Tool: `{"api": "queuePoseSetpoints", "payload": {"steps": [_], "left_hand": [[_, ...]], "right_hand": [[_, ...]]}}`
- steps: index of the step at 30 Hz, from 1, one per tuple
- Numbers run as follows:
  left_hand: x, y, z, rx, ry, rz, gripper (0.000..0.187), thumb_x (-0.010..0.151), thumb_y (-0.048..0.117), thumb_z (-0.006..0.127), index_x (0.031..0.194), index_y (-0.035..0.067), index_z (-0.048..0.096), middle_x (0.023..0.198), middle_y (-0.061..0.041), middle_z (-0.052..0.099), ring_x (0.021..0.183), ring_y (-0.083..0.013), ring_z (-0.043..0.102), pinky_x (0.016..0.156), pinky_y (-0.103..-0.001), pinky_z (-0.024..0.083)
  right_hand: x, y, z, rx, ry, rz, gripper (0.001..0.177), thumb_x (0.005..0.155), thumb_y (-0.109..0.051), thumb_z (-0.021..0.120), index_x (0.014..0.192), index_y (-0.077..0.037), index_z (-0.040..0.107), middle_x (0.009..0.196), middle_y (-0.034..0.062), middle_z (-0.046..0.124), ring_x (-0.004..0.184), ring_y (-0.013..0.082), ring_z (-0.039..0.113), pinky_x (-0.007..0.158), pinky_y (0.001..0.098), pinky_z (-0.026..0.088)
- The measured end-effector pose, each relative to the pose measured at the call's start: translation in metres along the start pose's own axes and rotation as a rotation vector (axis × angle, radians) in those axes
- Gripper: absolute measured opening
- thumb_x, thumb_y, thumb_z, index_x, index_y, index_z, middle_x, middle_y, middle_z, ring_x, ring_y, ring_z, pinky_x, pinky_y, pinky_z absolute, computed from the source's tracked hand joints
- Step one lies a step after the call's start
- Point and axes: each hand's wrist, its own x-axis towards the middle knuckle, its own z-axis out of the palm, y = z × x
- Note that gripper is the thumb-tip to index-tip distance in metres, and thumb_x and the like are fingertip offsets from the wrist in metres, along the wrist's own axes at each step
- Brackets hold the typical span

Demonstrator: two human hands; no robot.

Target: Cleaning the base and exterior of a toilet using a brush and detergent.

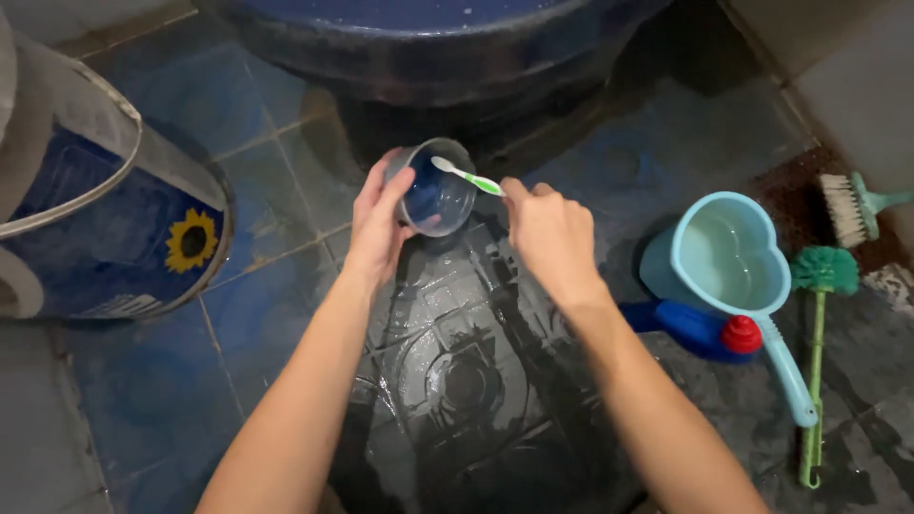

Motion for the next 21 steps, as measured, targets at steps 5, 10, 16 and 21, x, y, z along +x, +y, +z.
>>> {"api": "queuePoseSetpoints", "payload": {"steps": [5, 10, 16, 21], "left_hand": [[0.002, 0.007, -0.003, 0.181, 0.019, 0.128, 0.062, 0.092, 0.028, 0.074, 0.148, 0.015, 0.052, 0.124, -0.005, 0.066, 0.102, -0.0162, 0.067, 0.073, -0.035, 0.061], [-0.003, 0.015, -0.01, 0.231, 0.042, 0.136, 0.061, 0.091, 0.028, 0.072, 0.147, 0.014, 0.054, 0.125, -0.003, 0.067, 0.102, -0.0143, 0.069, 0.072, -0.034, 0.064], [-0.007, 0.015, -0.007, -0.007, -0.114, 0.052, 0.053, 0.098, 0.033, 0.061, 0.144, 0.01, 0.052, 0.129, -0.008, 0.066, 0.113, -0.025, 0.071, 0.08, -0.048, 0.066], [-0.008, 0.014, -0.015, -0.061, -0.13, 0.003, 0.047, 0.099, 0.034, 0.058, 0.139, 0.01, 0.054, 0.127, -0.01, 0.066, 0.111, -0.0309, 0.07, 0.082, -0.054, 0.063]], "right_hand": [[-0.009, -0.007, 0.015, 0.035, -0.156, 0.039, 0.018, 0.098, -0.024, 0.06, 0.103, -0.013, 0.073, 0.081, 0.0228, 0.071, 0.073, 0.0454, 0.07, 0.065, 0.0562, 0.055], [-0.012, -0.019, 0.001, 0.119, -0.262, 0.05, 0.024, 0.096, -0.028, 0.058, 0.098, -0.013, 0.076, 0.081, 0.0253, 0.072, 0.075, 0.0488, 0.069, 0.07, 0.0585, 0.055], [-0.013, -0.037, -0.003, 0.234, -0.207, 0.155, 0.027, 0.103, -0.03, 0.055, 0.104, -0.008, 0.072, 0.082, 0.0256, 0.071, 0.079, 0.0513, 0.067, 0.073, 0.0598, 0.054], [-0.007, -0.03, -0.026, 0.14, -0.243, 0.27, 0.03, 0.101, -0.033, 0.055, 0.099, -0.01, 0.074, 0.091, 0.0237, 0.073, 0.09, 0.0468, 0.07, 0.079, 0.0559, 0.057]]}}
